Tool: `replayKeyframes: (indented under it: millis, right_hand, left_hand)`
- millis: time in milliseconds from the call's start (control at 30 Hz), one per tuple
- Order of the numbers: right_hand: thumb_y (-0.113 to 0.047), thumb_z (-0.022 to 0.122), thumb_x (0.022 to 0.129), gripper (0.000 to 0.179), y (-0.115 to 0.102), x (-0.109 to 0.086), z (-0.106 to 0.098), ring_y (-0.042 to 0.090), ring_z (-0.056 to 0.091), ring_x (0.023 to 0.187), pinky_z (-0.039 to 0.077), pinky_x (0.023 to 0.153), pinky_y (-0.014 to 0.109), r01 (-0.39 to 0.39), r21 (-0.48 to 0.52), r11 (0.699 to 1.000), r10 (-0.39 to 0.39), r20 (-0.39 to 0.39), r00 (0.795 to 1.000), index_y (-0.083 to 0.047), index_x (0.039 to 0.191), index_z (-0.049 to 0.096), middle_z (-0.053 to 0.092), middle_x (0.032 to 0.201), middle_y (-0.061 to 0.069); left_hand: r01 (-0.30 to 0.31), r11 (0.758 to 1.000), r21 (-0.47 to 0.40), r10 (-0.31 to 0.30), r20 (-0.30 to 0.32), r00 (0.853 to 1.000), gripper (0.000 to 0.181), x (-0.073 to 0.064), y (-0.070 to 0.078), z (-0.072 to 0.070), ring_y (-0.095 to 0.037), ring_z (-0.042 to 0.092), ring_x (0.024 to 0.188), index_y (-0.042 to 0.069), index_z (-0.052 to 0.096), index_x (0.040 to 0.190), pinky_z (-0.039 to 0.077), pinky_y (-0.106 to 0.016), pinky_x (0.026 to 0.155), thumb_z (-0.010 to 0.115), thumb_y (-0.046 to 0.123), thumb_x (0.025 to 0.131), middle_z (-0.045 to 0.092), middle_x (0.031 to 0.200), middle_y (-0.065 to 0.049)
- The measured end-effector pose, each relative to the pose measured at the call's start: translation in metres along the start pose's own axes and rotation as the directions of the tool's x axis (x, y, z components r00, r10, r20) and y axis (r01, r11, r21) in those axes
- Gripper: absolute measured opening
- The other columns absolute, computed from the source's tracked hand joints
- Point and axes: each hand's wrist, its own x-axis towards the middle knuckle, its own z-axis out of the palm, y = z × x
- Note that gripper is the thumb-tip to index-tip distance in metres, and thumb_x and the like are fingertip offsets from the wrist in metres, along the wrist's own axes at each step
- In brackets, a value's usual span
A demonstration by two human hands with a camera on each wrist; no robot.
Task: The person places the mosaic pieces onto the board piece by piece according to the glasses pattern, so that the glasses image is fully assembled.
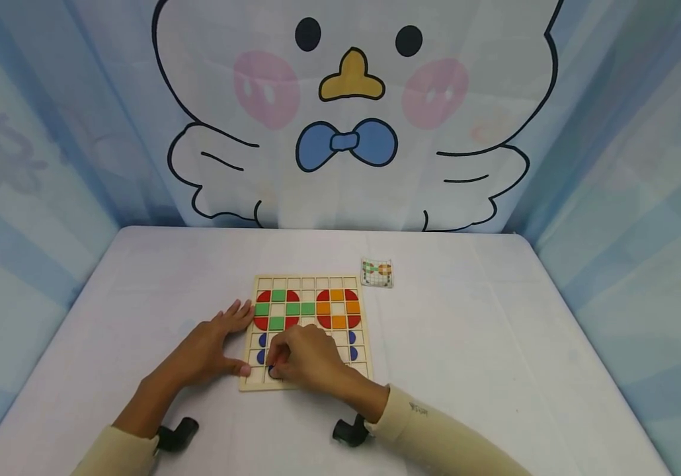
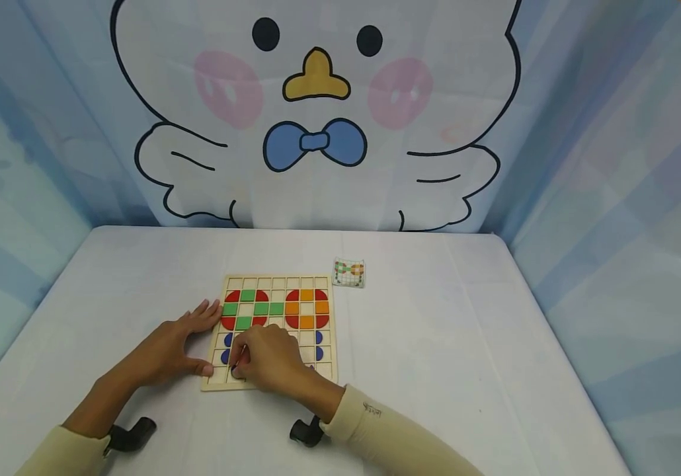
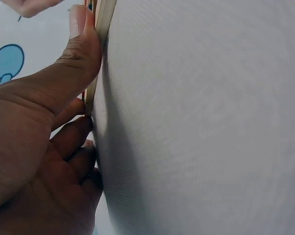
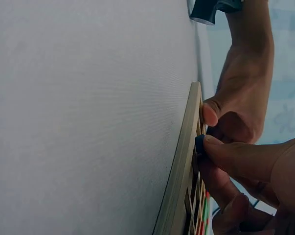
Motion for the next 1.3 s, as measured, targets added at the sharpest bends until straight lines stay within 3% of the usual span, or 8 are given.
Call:
replayKeyframes:
  millis: [833, 1067, 1200, 1300]
  right_hand:
    - [-0.019, 0.092, 0.085, 0.01, -0.007, -0.001, 0.005, -0.004, 0.053, 0.064, 0.042, 0.055, 0.017, 0.032, -0.027, 0.999, -0.033, -0.041, 0.999, -0.022, 0.081, 0.083, 0.069, 0.067, -0.017]
    - [-0.025, 0.087, 0.091, 0.008, -0.001, -0.008, -0.007, -0.001, 0.062, 0.077, 0.045, 0.067, 0.017, 0.002, -0.029, 1.0, -0.005, -0.088, 0.996, -0.021, 0.097, 0.085, 0.076, 0.079, -0.015]
    - [-0.038, 0.081, 0.095, 0.03, 0.011, -0.022, -0.025, 0.01, 0.064, 0.095, 0.051, 0.075, 0.023, -0.021, -0.107, 0.994, 0.004, -0.156, 0.988, -0.02, 0.12, 0.08, 0.081, 0.104, -0.008]
    - [-0.044, 0.078, 0.097, 0.054, 0.028, -0.037, -0.042, 0.02, 0.061, 0.114, 0.056, 0.088, 0.034, -0.052, -0.199, 0.979, 0.007, -0.219, 0.976, -0.02, 0.144, 0.067, 0.075, 0.134, -0.001]
  left_hand:
    - [-0.012, 1.0, 0.007, 0.012, 0.001, 1.0, 0.114, 0.002, -0.003, -0.003, -0.045, 0.021, 0.163, 0.008, 0.037, 0.164, 0.023, -0.067, 0.129, 0.095, 0.041, 0.072, 0.029, 0.173, -0.017]
    - [-0.006, 1.0, -0.013, 0.006, -0.003, 1.0, 0.113, 0.0, -0.007, -0.005, -0.045, 0.024, 0.162, 0.012, 0.036, 0.166, 0.024, -0.071, 0.127, 0.094, 0.046, 0.075, 0.03, 0.174, -0.015]
    - [0.014, 1.0, 0.023, -0.013, -0.056, 0.998, 0.105, -0.005, -0.011, -0.009, -0.046, 0.023, 0.162, 0.011, 0.03, 0.168, 0.026, -0.069, 0.127, 0.086, 0.044, 0.086, 0.028, 0.174, -0.018]
    - [0.054, 0.993, 0.101, -0.043, -0.107, 0.993, 0.098, -0.009, -0.01, -0.013, -0.049, 0.014, 0.164, 0.011, 0.024, 0.17, 0.023, -0.072, 0.126, 0.078, 0.044, 0.094, 0.019, 0.176, -0.022]
